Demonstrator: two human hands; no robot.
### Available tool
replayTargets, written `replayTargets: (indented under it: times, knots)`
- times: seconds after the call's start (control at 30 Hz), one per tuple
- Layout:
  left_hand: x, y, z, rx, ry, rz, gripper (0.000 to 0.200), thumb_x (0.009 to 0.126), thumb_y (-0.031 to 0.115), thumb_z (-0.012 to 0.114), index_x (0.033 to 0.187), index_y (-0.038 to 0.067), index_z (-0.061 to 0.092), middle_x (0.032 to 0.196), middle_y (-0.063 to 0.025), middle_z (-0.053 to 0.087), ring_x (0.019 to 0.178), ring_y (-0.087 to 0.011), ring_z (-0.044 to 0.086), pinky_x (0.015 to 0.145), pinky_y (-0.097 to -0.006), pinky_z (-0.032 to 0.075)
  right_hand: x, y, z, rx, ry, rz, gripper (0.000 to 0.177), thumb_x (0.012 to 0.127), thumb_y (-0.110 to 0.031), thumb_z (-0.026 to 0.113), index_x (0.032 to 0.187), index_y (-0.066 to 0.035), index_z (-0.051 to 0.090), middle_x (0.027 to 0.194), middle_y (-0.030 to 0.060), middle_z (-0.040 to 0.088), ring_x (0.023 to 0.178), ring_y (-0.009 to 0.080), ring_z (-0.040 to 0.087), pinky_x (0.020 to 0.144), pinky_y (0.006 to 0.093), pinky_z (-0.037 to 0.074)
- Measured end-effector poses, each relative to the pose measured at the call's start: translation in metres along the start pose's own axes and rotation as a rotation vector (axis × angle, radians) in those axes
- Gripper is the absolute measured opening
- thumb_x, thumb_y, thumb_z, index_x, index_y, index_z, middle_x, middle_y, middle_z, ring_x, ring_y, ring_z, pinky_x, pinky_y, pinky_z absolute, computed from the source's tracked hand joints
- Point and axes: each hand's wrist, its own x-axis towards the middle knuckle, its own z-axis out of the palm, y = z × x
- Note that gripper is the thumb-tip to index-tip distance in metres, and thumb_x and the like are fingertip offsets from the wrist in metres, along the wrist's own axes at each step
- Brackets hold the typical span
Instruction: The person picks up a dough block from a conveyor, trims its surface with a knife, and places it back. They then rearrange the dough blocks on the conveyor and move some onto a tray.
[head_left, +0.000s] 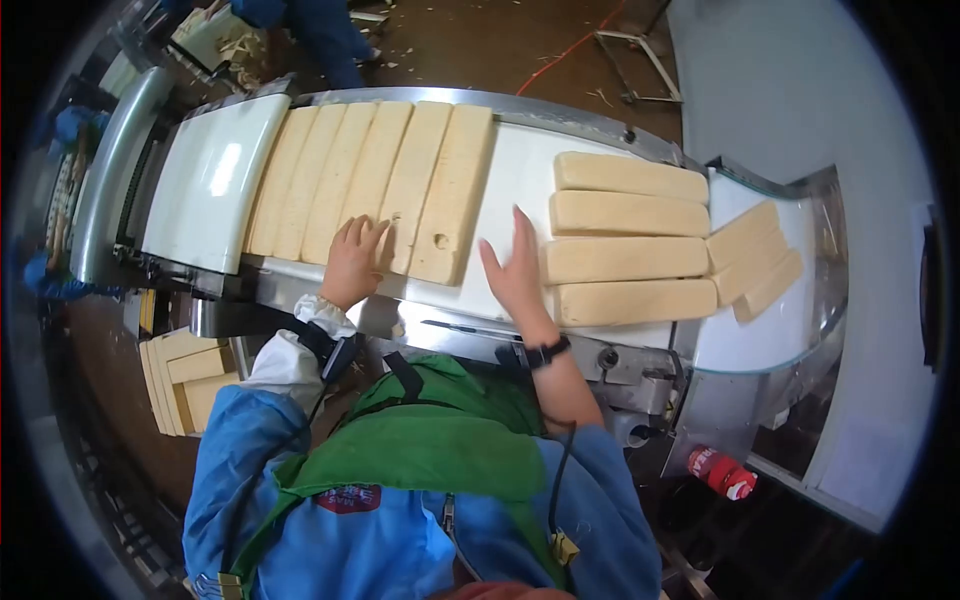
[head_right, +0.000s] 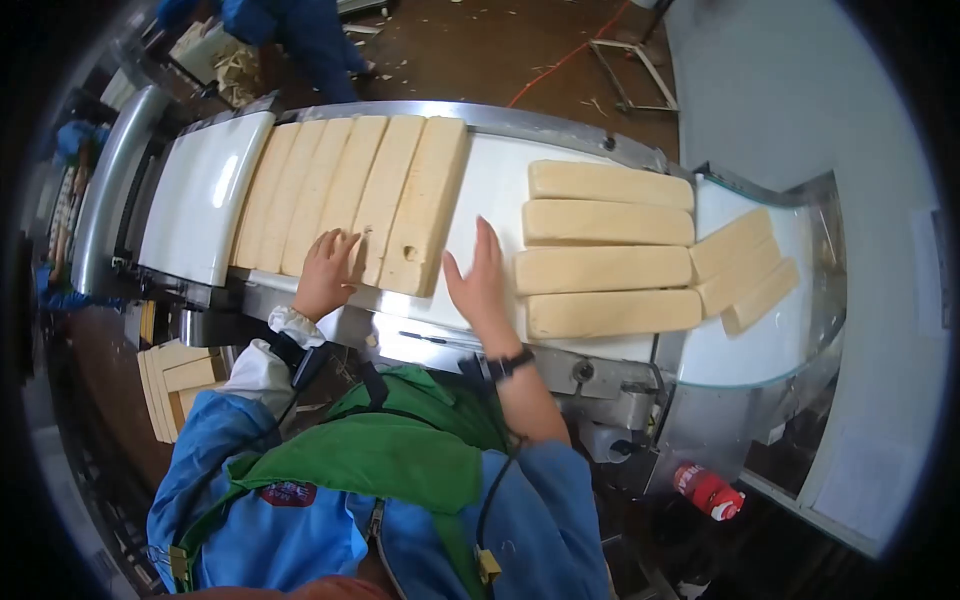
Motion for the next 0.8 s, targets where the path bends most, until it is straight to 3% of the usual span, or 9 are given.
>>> replayTargets:
  times: [0.1, 0.17, 0.23, 0.33, 0.43, 0.5, 0.53, 0.67, 0.8]
  knots:
    - [-0.027, -0.039, 0.011, 0.044, -0.105, -0.248, 0.072, 0.072, -0.004, 0.065, 0.141, -0.001, 0.046, 0.135, -0.0334, 0.05, 0.128, -0.0486, 0.048, 0.107, -0.0453, 0.045, 0.059, 0.035, 0.086, 0.328, -0.067, 0.287, 0.089, 0.089, -0.023, 0.073, 0.154, 0.005, 0.019, 0.151, 0.0314, 0.036, 0.141, 0.0418, 0.038, 0.115, 0.0444, 0.036]
    - [-0.033, -0.049, 0.014, -0.01, -0.124, -0.258, 0.066, 0.075, -0.006, 0.06, 0.139, -0.008, 0.045, 0.137, -0.0385, 0.047, 0.13, -0.052, 0.046, 0.108, -0.0483, 0.043, 0.091, 0.042, 0.126, 0.991, -0.203, 0.48, 0.097, 0.088, -0.032, 0.073, 0.154, 0.009, 0.014, 0.154, 0.0325, 0.032, 0.145, 0.0421, 0.032, 0.119, 0.0424, 0.03]
    - [-0.039, -0.066, 0.033, 0.031, -0.119, -0.218, 0.064, 0.079, -0.001, 0.058, 0.141, -0.007, 0.045, 0.138, -0.0409, 0.045, 0.13, -0.053, 0.046, 0.108, -0.0475, 0.044, 0.101, 0.029, 0.152, -0.005, -0.136, 0.332, 0.105, 0.088, -0.043, 0.07, 0.153, 0.013, 0.01, 0.157, 0.0344, 0.025, 0.148, 0.0426, 0.025, 0.122, 0.0414, 0.023]
    - [-0.034, -0.065, 0.024, 0.147, -0.114, -0.121, 0.055, 0.079, 0.003, 0.058, 0.133, -0.007, 0.053, 0.129, -0.0375, 0.055, 0.122, -0.0503, 0.054, 0.103, -0.0469, 0.048, 0.098, 0.013, 0.13, 0.058, -0.236, 0.339, 0.106, 0.088, -0.05, 0.066, 0.151, 0.017, 0.014, 0.158, 0.0357, 0.02, 0.15, 0.0433, 0.018, 0.123, 0.0425, 0.02]
    - [0.029, -0.024, -0.033, 0.078, -0.597, -0.287, 0.047, 0.076, 0.007, 0.063, 0.121, -0.005, 0.063, 0.118, -0.029, 0.064, 0.113, -0.0446, 0.06, 0.097, -0.0457, 0.051, 0.082, -0.004, 0.078, -0.03, -0.255, 0.223, 0.092, 0.089, -0.043, 0.067, 0.149, 0.014, 0.026, 0.157, 0.0346, 0.024, 0.149, 0.0444, 0.021, 0.123, 0.0444, 0.022]
    - [0.063, -0.008, -0.015, -0.041, -0.265, -0.052, 0.044, 0.076, 0.011, 0.067, 0.117, -0.002, 0.066, 0.112, -0.0245, 0.066, 0.107, -0.0413, 0.061, 0.095, -0.046, 0.051, 0.039, -0.012, 0.025, -0.099, 0.124, 0.027, 0.08, 0.086, -0.031, 0.072, 0.144, 0.01, 0.037, 0.146, 0.0312, 0.042, 0.139, 0.0448, 0.037, 0.118, 0.0479, 0.029]
    - [0.081, 0.0, -0.005, -0.105, -0.103, 0.054, 0.042, 0.076, 0.013, 0.069, 0.115, -0.001, 0.068, 0.109, -0.0222, 0.067, 0.105, -0.0397, 0.062, 0.094, -0.0462, 0.051, 0.015, -0.014, -0.006, -0.199, 0.288, 0.12, 0.073, 0.084, -0.027, 0.074, 0.141, 0.007, 0.043, 0.138, 0.0282, 0.049, 0.132, 0.0438, 0.043, 0.113, 0.0514, 0.034]
    - [0.212, 0.096, 0.055, -0.462, -0.097, 0.483, 0.045, 0.086, 0.024, 0.07, 0.125, 0.002, 0.063, 0.117, -0.0213, 0.066, 0.11, -0.0405, 0.061, 0.098, -0.0443, 0.049, -0.067, 0.024, -0.117, -0.637, 0.688, 0.664, 0.069, 0.084, -0.029, 0.075, 0.135, 0.008, 0.046, 0.13, 0.0291, 0.051, 0.124, 0.0443, 0.047, 0.106, 0.0529, 0.038]
    - [0.314, 0.198, 0.128, -0.265, -0.282, 0.543, 0.066, 0.085, 0.047, 0.07, 0.132, 0.002, 0.058, 0.121, -0.0232, 0.065, 0.113, -0.0413, 0.061, 0.099, -0.0452, 0.048, -0.087, 0.093, -0.159, -0.034, 0.664, 1.025, 0.067, 0.083, -0.025, 0.076, 0.13, 0.012, 0.046, 0.131, 0.0317, 0.05, 0.124, 0.0422, 0.048, 0.105, 0.049, 0.04]
